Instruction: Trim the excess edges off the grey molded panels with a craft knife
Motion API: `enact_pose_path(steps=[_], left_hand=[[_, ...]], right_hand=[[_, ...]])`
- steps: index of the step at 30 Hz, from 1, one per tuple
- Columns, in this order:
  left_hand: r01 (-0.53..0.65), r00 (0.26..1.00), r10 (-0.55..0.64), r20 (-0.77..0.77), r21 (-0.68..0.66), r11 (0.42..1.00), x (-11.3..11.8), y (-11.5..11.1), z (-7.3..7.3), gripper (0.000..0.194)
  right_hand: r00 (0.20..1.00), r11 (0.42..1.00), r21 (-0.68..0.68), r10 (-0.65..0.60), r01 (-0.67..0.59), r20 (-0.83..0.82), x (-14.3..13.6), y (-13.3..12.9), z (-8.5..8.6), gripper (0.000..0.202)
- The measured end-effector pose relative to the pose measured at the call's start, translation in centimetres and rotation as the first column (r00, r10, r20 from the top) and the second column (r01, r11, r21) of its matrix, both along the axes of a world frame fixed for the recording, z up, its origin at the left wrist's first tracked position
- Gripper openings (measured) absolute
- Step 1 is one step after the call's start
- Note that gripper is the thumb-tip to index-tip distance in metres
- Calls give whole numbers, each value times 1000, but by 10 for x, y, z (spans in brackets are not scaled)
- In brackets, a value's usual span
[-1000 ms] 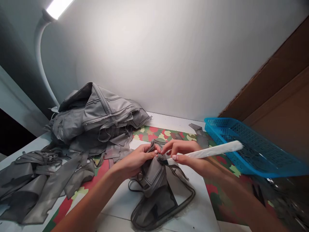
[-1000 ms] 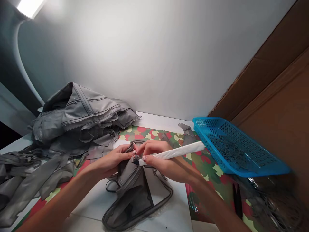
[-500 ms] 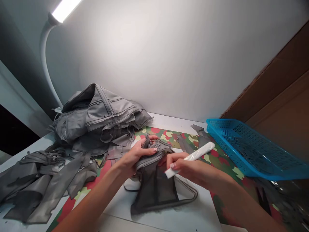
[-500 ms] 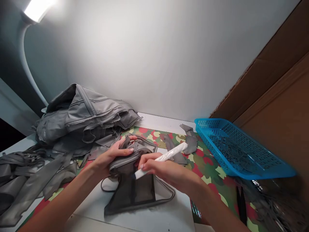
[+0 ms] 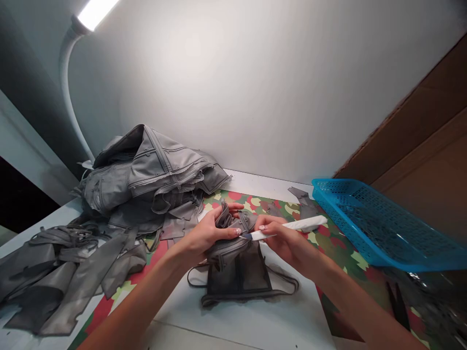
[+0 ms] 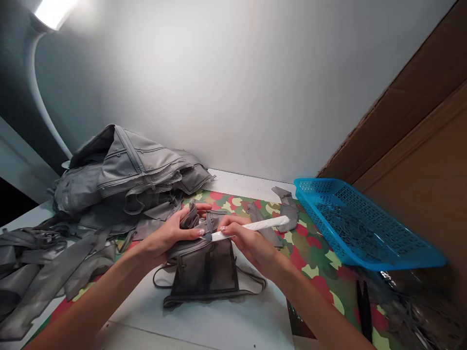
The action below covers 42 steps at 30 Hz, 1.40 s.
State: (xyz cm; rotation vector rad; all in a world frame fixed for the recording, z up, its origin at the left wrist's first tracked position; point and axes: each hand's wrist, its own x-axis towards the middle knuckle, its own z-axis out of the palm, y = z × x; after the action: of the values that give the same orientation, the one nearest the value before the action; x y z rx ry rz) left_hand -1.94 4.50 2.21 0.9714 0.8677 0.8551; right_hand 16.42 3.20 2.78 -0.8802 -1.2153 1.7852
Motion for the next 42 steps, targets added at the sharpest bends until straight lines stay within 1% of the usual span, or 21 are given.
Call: enact_pose_path(steps=[4, 7, 10, 13, 18, 21, 30, 42], left_hand=[[34, 998, -31, -57, 55, 998, -1, 1, -1, 52], [68, 993, -57, -103, 106, 992, -1, 2, -3, 48], [86, 986, -62, -157, 156, 984, -1, 3, -4, 42], [93, 975, -50, -218, 191, 977, 0, 3, -2, 41], [119, 949, -54, -311, 194, 974, 1, 1, 3, 42], [137, 935, -62, -348, 195, 971, 2, 0, 5, 43], [112, 914, -6, -406, 238, 965, 3, 1, 7, 42], [135, 912, -14, -410, 269, 954, 5, -2, 9, 44]], right_hand=[[997, 995, -58, 73, -75, -36, 3, 5, -9, 12], [995, 995, -64, 77, -81, -59, 4, 6, -10, 14], [999, 999, -37, 23, -25, -39, 2, 5, -9, 15], [999, 999, -1, -32, 32, 16, 0, 4, -8, 15], [994, 994, 35, -103, 101, 38, 1, 5, -8, 18], [992, 992, 41, -118, 116, 33, 2, 7, -9, 19], [991, 992, 60, -113, 109, 66, 6, 13, -12, 20], [972, 986, 133, -128, 103, 198, 8, 14, -14, 24]])
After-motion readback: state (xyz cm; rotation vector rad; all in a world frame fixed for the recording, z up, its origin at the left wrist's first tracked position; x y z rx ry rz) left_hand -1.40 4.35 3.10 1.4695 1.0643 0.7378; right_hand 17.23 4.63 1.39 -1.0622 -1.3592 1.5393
